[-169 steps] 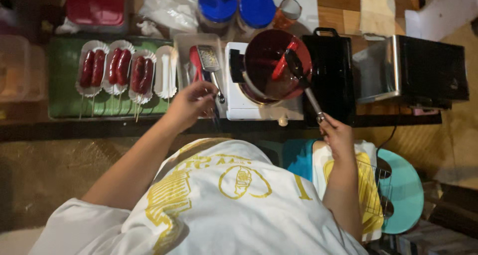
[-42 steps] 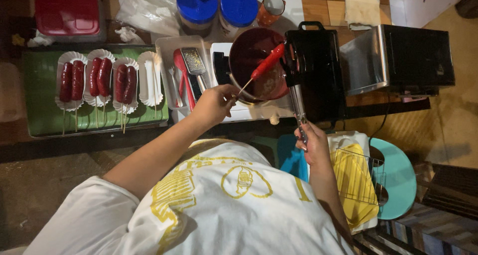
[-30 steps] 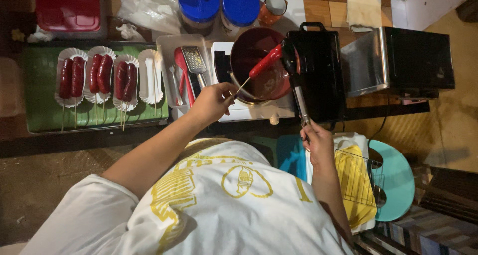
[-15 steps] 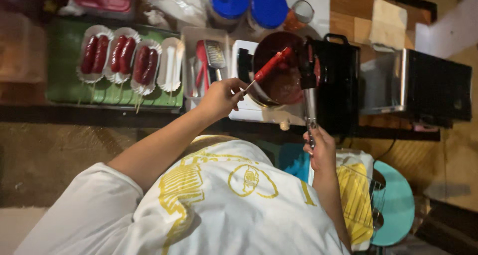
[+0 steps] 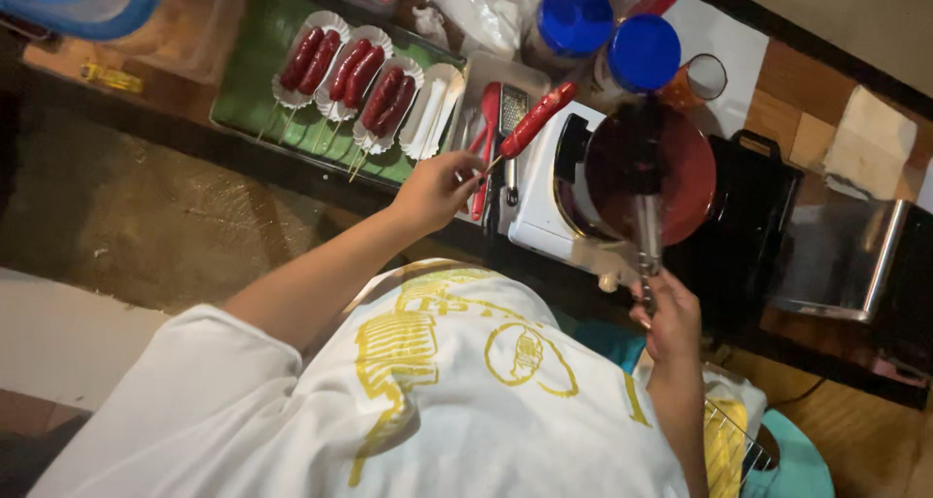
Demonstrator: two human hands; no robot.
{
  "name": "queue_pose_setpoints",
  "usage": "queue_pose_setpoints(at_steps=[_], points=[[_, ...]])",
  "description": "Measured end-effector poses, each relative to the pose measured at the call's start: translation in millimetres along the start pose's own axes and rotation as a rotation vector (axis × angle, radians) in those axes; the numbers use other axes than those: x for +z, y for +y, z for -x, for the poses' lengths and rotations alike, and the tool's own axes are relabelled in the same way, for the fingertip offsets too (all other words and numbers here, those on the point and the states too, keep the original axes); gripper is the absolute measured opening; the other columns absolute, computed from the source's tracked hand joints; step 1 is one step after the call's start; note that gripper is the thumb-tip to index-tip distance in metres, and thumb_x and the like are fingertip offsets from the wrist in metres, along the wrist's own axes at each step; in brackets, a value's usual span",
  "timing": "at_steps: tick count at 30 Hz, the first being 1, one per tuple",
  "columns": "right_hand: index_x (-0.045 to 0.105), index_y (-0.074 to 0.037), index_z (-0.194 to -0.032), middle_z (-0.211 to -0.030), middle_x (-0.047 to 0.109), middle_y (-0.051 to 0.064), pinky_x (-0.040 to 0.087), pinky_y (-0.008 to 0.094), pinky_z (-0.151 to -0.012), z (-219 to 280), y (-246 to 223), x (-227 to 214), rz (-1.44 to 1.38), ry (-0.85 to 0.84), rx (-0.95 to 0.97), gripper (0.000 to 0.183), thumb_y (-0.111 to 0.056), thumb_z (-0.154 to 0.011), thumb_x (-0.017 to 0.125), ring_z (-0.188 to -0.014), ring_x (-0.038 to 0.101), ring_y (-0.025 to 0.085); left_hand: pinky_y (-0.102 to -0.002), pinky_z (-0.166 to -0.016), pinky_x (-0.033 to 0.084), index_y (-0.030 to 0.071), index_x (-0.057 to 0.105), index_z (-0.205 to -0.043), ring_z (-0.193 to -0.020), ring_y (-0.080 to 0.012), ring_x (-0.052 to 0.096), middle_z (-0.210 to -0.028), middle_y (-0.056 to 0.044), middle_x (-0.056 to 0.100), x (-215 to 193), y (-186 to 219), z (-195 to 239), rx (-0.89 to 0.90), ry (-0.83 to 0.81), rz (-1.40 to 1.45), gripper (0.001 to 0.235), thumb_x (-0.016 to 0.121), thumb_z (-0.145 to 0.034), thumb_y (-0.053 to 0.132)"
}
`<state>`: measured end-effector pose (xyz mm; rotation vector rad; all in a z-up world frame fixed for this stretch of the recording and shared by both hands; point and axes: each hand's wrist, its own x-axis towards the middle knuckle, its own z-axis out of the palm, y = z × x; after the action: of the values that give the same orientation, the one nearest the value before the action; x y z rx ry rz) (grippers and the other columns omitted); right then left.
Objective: The person uses tongs to remove cooked sausages from a pot of liquid and places them into paper cups on a tray. They then insert wooden skewers into the sausages and arrange them in the cups.
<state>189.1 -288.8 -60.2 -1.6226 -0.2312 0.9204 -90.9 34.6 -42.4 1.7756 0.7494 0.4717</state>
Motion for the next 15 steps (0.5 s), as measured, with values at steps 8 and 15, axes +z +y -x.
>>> queue_pose_setpoints(at_steps=[8, 15], points=[[0.063, 0.0, -0.112, -0.078, 0.058, 0.006, 0.034, 0.023, -0.044, 4, -16, 29, -0.086, -0.173, 0.056, 0.022, -0.019, -0.104, 0.055, -0.052, 0.042, 0.009, -0.031, -0.06, 0.059, 0.011, 0.068, -0.116, -0.065, -0.0157, 0.069, -0.091, -0.007, 0.072, 18, 10, 1, 0.032, -0.076, 0.148, 0.024, 0.069, -0.093, 0.008], [0.062, 0.001, -0.115, -0.078, 0.057, 0.005, 0.033, 0.022, -0.044, 18, -2, 12, -0.171, -0.058, 0.051, 0.024, -0.021, -0.104, 0.058, -0.057, 0.042, 0.009, -0.039, -0.069, 0.055, 0.013, 0.072, -0.112, -0.077, -0.0251, 0.071, -0.096, -0.009, 0.073, 50, 41, -27, 0.163, -0.146, -0.116, 0.019, 0.071, -0.093, 0.014]])
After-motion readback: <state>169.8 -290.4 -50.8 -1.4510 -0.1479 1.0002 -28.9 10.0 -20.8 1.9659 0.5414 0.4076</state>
